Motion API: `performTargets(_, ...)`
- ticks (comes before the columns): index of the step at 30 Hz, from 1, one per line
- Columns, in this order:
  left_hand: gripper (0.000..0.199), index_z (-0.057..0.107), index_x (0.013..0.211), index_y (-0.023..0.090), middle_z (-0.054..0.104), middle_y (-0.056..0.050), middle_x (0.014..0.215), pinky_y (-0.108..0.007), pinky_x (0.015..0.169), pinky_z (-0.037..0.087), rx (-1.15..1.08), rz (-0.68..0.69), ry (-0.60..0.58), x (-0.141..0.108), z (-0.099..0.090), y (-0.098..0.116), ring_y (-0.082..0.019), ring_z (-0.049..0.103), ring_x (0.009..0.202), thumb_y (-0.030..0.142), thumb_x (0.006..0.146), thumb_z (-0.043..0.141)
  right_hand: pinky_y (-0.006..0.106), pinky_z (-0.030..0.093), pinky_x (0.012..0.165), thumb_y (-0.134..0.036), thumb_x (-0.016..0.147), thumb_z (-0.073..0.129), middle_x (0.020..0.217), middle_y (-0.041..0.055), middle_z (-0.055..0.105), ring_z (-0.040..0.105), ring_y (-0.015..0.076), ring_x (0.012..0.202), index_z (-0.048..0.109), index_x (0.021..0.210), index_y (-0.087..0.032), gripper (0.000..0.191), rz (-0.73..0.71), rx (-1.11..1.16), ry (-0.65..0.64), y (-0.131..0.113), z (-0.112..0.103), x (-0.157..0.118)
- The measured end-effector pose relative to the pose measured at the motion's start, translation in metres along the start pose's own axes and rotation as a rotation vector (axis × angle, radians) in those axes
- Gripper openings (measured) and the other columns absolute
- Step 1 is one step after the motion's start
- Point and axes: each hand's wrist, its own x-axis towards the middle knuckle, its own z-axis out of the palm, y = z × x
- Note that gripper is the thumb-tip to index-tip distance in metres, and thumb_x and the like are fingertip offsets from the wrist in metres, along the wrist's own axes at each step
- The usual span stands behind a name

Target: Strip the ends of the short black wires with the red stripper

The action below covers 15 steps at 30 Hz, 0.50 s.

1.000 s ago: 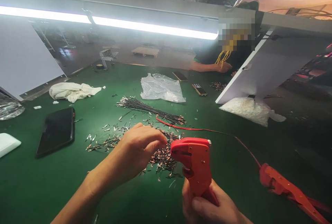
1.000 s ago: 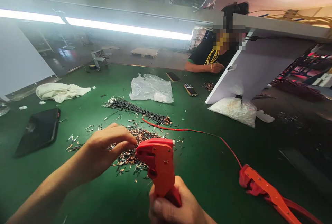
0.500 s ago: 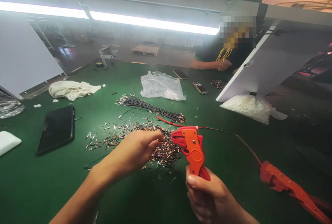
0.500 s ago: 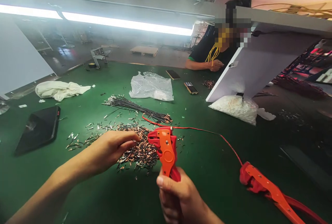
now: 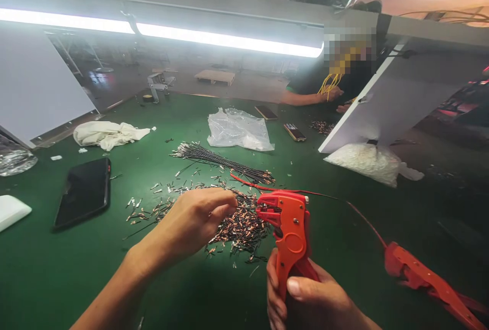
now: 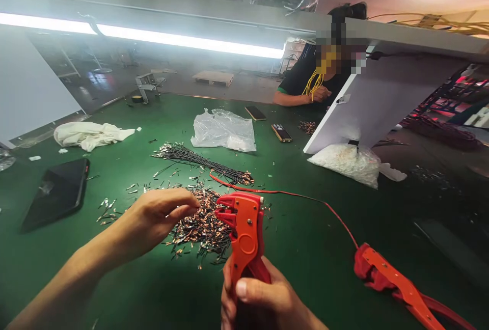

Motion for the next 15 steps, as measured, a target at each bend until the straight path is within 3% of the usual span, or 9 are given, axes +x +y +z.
performTargets(9,0.020,0.066,0.083,0.023,0.058,0.002,0.077,-0.024,0.061,0.034,0.058,0.017,-0.042,-0.0011,-0.0043,-0.0009,-0.012,0.050,0.070,0.014,0.091,0.050,0.029,0.046,0.062,-0.029,0.081,0.068,0.067,0.0037,0.060,0.057,0.0129,0.060,0.059,0.090,-0.012,0.022,0.061,-0.067,0.032,-0.0014,-0.0019,-0.0039)
performTargets(15,0.029,0.056,0.070,0.018,0.052,0.001,0.066,-0.025,0.063,0.034,0.041,0.121,-0.069,0.0005,-0.0078,-0.0027,-0.014,0.043,0.071,0.006,0.089,0.038,0.024,0.043,0.057,-0.032,0.079,0.071,0.061,0.0028,0.058,0.055,0.0118,0.056,0.059,0.084,-0.010,0.026,0.065,-0.172,0.026,-0.0021,-0.0030,-0.0050)
